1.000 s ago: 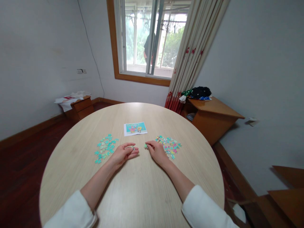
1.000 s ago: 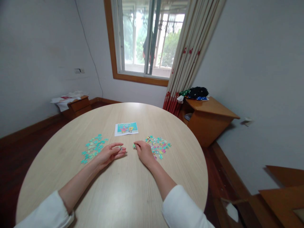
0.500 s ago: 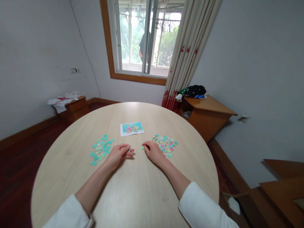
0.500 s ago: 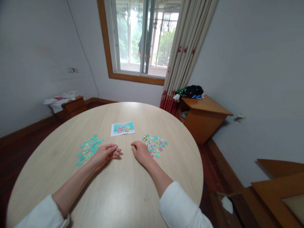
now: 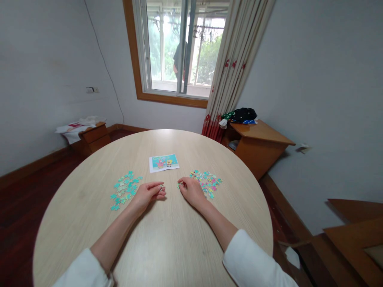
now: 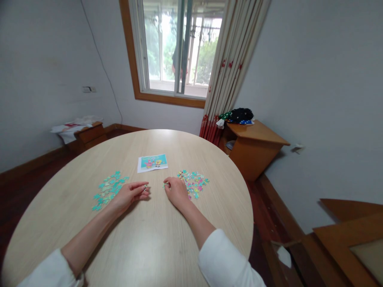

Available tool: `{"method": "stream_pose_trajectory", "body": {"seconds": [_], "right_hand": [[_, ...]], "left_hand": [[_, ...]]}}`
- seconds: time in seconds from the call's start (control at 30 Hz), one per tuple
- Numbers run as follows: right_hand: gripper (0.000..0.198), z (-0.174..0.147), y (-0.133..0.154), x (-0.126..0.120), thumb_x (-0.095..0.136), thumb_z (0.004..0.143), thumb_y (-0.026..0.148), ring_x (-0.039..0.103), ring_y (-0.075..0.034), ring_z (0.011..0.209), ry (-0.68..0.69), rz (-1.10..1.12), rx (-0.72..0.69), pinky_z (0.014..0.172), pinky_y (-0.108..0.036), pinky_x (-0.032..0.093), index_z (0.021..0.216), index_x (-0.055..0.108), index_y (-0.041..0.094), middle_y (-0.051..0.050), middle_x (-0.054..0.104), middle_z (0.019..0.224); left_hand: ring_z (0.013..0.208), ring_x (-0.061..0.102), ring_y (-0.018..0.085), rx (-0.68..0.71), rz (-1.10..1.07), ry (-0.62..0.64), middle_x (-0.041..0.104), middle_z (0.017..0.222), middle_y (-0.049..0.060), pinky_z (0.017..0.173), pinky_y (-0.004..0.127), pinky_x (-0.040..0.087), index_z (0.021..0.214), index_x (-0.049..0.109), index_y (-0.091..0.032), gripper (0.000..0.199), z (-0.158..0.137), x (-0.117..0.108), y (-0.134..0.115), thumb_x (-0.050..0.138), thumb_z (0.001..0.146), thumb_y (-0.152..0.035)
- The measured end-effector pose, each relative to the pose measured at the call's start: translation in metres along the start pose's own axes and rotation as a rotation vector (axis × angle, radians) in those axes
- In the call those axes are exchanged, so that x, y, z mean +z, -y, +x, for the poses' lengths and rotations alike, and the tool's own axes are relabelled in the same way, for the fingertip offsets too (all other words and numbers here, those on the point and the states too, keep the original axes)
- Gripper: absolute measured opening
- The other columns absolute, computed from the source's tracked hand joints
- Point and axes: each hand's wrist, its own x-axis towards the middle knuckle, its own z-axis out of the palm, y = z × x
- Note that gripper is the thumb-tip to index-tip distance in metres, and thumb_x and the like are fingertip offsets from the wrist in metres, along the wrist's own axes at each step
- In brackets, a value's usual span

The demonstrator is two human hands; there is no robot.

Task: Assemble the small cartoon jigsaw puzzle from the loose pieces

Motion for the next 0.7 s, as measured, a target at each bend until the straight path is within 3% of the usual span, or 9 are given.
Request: {"method": "stream_pose_trajectory", "body": {"seconds": [0.2,0.37,0.57,0.7], "right_hand": [[0.015,-0.0002,-0.0008,-0.0017,0.06,0.077,0.017,0.058,-0.016,0.078,0.006,-0.071,0.034,0.075,-0.028,0.038,0.091,0.066,0.019,-0.003,0.067,0.081],[0.014,-0.0007,-0.0007,-0.002,0.059,0.079,0.018,0.058,-0.017,0.08,0.011,-0.084,0.021,0.076,-0.028,0.038,0.092,0.065,0.019,-0.004,0.067,0.082],[0.013,-0.0009,-0.0008,-0.0022,0.059,0.079,0.018,0.059,-0.018,0.081,0.01,-0.08,0.01,0.077,-0.03,0.038,0.091,0.065,0.019,-0.004,0.068,0.083],[0.014,-0.0007,-0.0016,-0.0023,0.059,0.079,0.018,0.059,-0.018,0.08,0.014,-0.089,0.0,0.076,-0.029,0.038,0.092,0.065,0.019,-0.004,0.068,0.084]], "left_hand": [[0.043,0.054,0.01,0.223,0.22,-0.064,0.065,0.058,0.002,0.045,0.023,0.045,0.079,0.062,-0.011,0.03,0.002,-0.0008,0.0019,0.072,0.06,-0.031],[0.06,0.062,0.016,0.392,0.365,-0.101,0.068,0.065,0.005,0.06,0.026,0.048,0.068,0.064,-0.014,0.026,0.0058,-0.0037,0.0028,0.07,0.058,-0.037],[0.061,0.06,0.016,0.415,0.507,-0.057,0.068,0.066,0.005,0.062,0.027,0.047,0.064,0.066,-0.015,0.022,0.005,-0.0039,0.0019,0.069,0.061,-0.037],[0.062,0.06,0.016,0.358,0.439,-0.006,0.067,0.065,0.004,0.063,0.027,0.048,0.066,0.066,-0.015,0.022,0.0042,-0.004,0.0015,0.071,0.06,-0.035]]}}
